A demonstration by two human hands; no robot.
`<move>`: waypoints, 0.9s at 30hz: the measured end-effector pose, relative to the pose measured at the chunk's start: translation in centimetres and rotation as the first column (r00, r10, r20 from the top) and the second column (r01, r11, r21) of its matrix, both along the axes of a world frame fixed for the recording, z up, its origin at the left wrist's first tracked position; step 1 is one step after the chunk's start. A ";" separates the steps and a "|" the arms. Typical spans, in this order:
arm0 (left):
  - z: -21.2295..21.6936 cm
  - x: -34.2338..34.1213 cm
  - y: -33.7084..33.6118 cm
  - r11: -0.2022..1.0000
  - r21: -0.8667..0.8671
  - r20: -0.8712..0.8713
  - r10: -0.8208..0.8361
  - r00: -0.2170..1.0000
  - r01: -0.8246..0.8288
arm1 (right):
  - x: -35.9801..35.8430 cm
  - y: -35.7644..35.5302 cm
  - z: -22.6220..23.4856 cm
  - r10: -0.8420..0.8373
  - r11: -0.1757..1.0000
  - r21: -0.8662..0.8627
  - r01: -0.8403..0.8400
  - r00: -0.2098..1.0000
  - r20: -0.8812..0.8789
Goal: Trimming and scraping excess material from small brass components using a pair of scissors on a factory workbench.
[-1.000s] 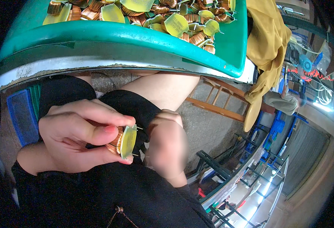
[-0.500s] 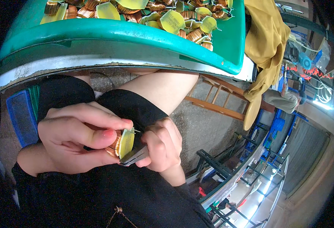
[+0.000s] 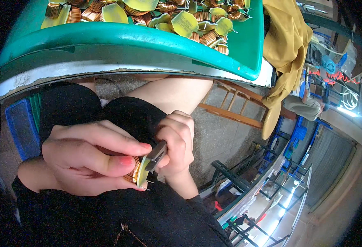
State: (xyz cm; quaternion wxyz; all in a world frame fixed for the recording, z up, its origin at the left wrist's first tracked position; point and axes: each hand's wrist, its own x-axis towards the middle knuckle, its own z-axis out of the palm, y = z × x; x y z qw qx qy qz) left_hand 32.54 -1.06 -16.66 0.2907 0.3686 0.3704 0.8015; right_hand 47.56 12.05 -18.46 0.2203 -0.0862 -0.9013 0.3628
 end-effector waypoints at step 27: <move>13.2 -19.8 -1.8 0.918 -0.390 -0.052 0.059 0.997 -0.075 | -3.4 -2.2 1.7 -0.301 0.736 -0.666 0.126 0.941 -0.154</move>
